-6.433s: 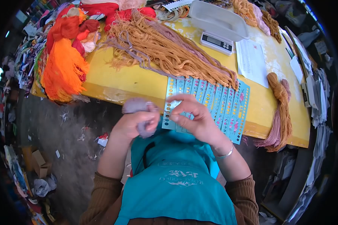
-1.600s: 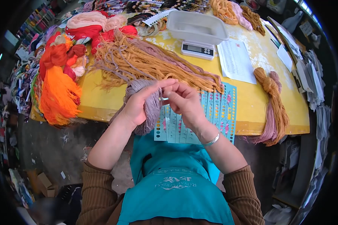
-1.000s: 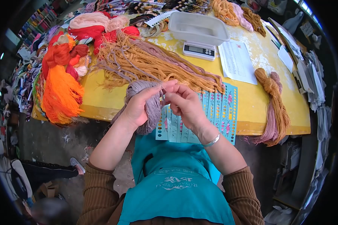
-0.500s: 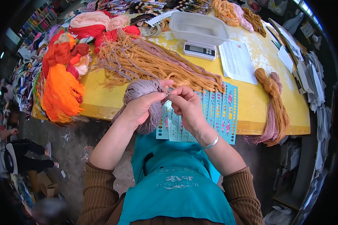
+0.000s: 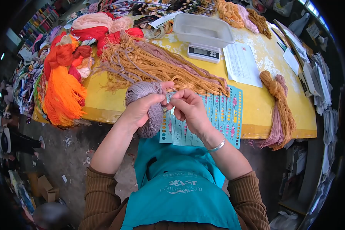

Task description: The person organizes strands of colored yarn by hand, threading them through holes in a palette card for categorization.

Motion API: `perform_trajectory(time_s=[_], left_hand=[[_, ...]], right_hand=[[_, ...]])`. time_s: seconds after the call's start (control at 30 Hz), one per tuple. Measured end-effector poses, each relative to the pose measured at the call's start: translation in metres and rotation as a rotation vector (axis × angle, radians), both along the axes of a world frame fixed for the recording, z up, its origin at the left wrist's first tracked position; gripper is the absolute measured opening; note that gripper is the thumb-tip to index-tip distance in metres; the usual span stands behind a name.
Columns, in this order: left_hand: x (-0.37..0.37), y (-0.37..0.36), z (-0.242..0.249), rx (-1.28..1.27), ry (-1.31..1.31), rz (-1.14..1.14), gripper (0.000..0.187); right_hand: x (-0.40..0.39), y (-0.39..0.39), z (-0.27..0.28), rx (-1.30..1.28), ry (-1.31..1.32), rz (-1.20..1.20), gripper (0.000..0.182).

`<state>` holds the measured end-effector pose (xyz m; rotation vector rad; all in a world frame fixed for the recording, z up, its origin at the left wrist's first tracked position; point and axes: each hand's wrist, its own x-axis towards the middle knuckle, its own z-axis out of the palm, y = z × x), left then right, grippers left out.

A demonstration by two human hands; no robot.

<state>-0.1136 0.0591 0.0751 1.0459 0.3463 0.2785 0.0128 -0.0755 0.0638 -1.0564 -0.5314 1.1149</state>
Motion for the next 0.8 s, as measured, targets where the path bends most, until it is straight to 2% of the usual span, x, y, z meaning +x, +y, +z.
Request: perform_trajectory(time_s=[0.8], left_hand=[[-0.0005, -0.0021, -0.0005, 0.034, 0.025, 0.002, 0.041]], right_hand=[[-0.0030, 0.0013, -0.0017, 0.005, 0.049, -0.035, 0.006]])
